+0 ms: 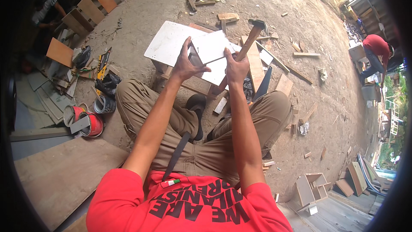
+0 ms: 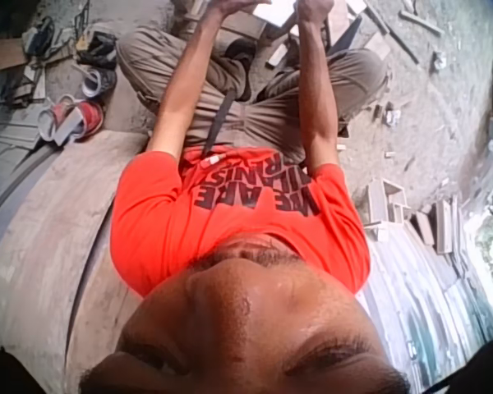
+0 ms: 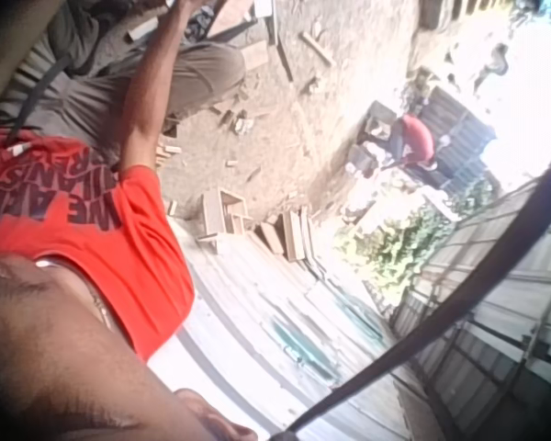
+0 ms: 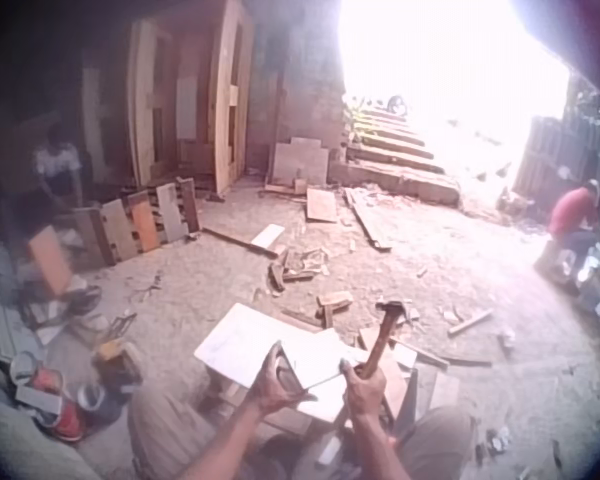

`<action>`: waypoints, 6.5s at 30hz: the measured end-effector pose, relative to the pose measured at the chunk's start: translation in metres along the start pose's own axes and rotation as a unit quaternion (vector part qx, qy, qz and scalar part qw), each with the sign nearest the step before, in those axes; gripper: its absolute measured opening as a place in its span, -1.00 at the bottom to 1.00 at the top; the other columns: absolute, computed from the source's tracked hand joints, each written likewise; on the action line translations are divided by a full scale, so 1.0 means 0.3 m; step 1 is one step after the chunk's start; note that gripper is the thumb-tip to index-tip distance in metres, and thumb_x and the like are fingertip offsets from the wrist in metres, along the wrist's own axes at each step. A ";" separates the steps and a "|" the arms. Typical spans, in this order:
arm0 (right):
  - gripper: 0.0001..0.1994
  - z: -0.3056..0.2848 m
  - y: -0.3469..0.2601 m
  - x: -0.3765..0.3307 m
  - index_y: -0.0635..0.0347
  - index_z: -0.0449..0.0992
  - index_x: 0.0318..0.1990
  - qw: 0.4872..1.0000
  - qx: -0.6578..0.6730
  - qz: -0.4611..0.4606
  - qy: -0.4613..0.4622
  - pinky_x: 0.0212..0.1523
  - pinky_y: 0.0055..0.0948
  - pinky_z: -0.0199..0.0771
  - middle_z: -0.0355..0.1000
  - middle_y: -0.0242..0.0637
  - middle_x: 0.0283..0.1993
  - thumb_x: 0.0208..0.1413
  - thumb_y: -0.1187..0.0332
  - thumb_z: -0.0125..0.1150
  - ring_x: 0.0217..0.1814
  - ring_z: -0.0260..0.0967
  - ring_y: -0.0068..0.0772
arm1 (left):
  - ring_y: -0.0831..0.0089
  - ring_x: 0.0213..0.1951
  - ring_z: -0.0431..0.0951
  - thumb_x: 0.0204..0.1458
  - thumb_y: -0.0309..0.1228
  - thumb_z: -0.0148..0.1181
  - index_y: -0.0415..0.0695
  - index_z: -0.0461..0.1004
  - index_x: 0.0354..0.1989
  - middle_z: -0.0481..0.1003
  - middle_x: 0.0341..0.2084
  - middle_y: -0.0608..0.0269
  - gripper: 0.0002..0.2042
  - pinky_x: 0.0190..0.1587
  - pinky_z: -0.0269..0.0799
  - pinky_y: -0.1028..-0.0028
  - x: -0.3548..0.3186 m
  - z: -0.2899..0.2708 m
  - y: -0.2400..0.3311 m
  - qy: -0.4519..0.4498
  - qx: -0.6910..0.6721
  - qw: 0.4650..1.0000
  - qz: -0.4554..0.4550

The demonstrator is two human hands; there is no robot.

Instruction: The person sits on the ground and assembles small wooden boxes by cutting white panels with a hand saw, fitting wooden pieces together, and hammering nails to secure the joints. The person handles multiple small panels and wooden strips, repeatedly aligning and fastening them.

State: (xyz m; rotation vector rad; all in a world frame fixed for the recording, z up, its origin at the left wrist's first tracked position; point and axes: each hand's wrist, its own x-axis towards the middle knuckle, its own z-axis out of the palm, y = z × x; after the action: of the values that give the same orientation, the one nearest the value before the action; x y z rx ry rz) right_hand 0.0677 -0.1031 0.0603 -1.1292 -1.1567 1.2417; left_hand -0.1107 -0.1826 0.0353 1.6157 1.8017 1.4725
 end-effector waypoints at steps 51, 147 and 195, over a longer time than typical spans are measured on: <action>-0.47 0.014 -0.095 0.063 0.35 0.39 -0.28 0.960 -0.271 -0.040 -0.064 -0.45 -0.38 0.50 0.49 -0.14 -0.43 -0.12 0.09 0.55 -0.44 0.51 -0.34 | 0.06 0.35 0.17 -0.45 -0.02 0.68 -0.27 -0.03 0.39 0.19 0.26 -0.16 0.24 0.39 0.12 0.16 -0.006 0.011 0.030 0.032 -0.084 0.996 -0.017; -0.75 -0.058 -0.584 -0.311 0.42 0.34 -0.27 0.864 -0.417 -0.105 -0.263 -0.40 0.04 0.37 0.43 0.25 -0.51 0.31 0.34 0.04 -0.43 0.43 0.35 | 0.11 0.34 0.20 -0.43 -0.04 0.66 -0.31 0.00 0.38 0.21 0.28 -0.14 0.21 0.38 0.18 0.26 0.001 0.015 0.017 0.022 -0.072 0.997 -0.021; -0.64 -0.036 -0.684 -0.178 0.41 0.40 -0.24 0.826 -0.475 -0.086 -0.292 -0.41 -0.09 0.36 0.43 0.07 -0.49 0.38 0.19 -0.05 -0.50 0.40 -0.07 | 0.15 0.33 0.20 -0.40 -0.11 0.67 -0.30 0.01 0.37 0.21 0.26 -0.09 0.17 0.38 0.16 0.28 -0.008 0.021 0.042 0.011 -0.067 0.998 -0.018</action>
State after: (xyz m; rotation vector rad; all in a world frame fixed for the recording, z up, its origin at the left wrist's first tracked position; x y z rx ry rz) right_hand 0.0968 -0.1598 0.2629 -1.3085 -2.4624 0.8549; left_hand -0.0982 -0.1838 0.0420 1.5003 1.6967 1.5648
